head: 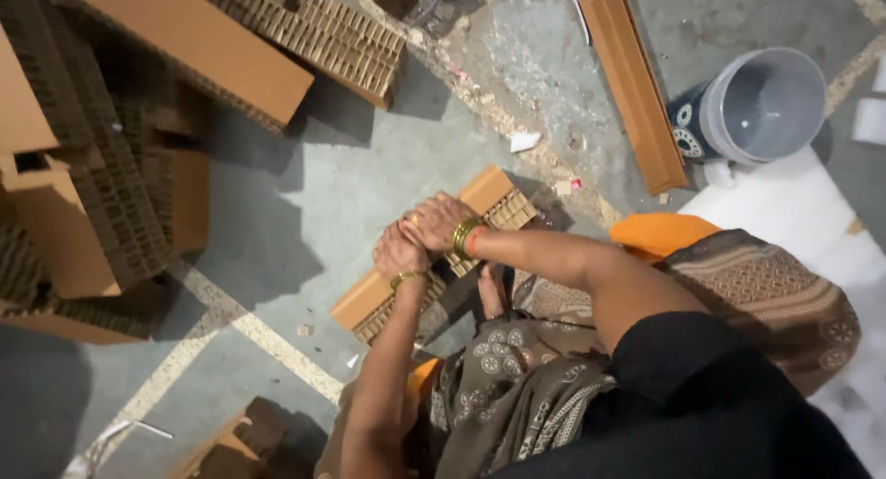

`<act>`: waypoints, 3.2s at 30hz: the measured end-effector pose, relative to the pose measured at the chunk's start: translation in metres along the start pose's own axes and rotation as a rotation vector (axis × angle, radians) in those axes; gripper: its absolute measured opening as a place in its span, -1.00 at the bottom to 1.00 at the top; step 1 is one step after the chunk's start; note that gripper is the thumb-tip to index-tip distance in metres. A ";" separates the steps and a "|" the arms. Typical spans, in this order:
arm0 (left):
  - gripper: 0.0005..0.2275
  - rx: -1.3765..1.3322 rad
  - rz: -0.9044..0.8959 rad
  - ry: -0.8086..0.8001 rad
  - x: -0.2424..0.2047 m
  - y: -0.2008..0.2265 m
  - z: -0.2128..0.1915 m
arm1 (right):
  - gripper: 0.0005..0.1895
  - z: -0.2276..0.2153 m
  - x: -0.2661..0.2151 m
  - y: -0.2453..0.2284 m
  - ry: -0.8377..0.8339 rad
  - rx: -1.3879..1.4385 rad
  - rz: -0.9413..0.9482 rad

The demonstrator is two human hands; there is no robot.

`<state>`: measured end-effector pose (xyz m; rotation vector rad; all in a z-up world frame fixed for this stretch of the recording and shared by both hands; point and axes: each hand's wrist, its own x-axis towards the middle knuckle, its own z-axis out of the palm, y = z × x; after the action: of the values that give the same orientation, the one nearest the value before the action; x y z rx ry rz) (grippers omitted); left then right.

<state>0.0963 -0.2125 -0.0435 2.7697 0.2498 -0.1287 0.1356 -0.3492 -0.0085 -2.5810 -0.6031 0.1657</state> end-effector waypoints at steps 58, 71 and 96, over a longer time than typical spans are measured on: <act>-0.65 0.129 0.140 0.045 -0.016 -0.004 -0.019 | -0.57 -0.024 -0.007 -0.014 -0.158 -0.125 0.018; -0.66 0.115 0.120 0.051 -0.023 -0.006 -0.024 | -0.51 -0.022 -0.017 -0.026 -0.145 -0.196 0.056; -0.66 -0.331 -0.030 0.014 -0.042 -0.150 -0.089 | -0.69 -0.052 -0.038 0.125 0.050 -0.120 0.195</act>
<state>0.0320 -0.0493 -0.0061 2.4393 0.2875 -0.0683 0.1611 -0.4866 -0.0226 -2.7496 -0.3519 0.1318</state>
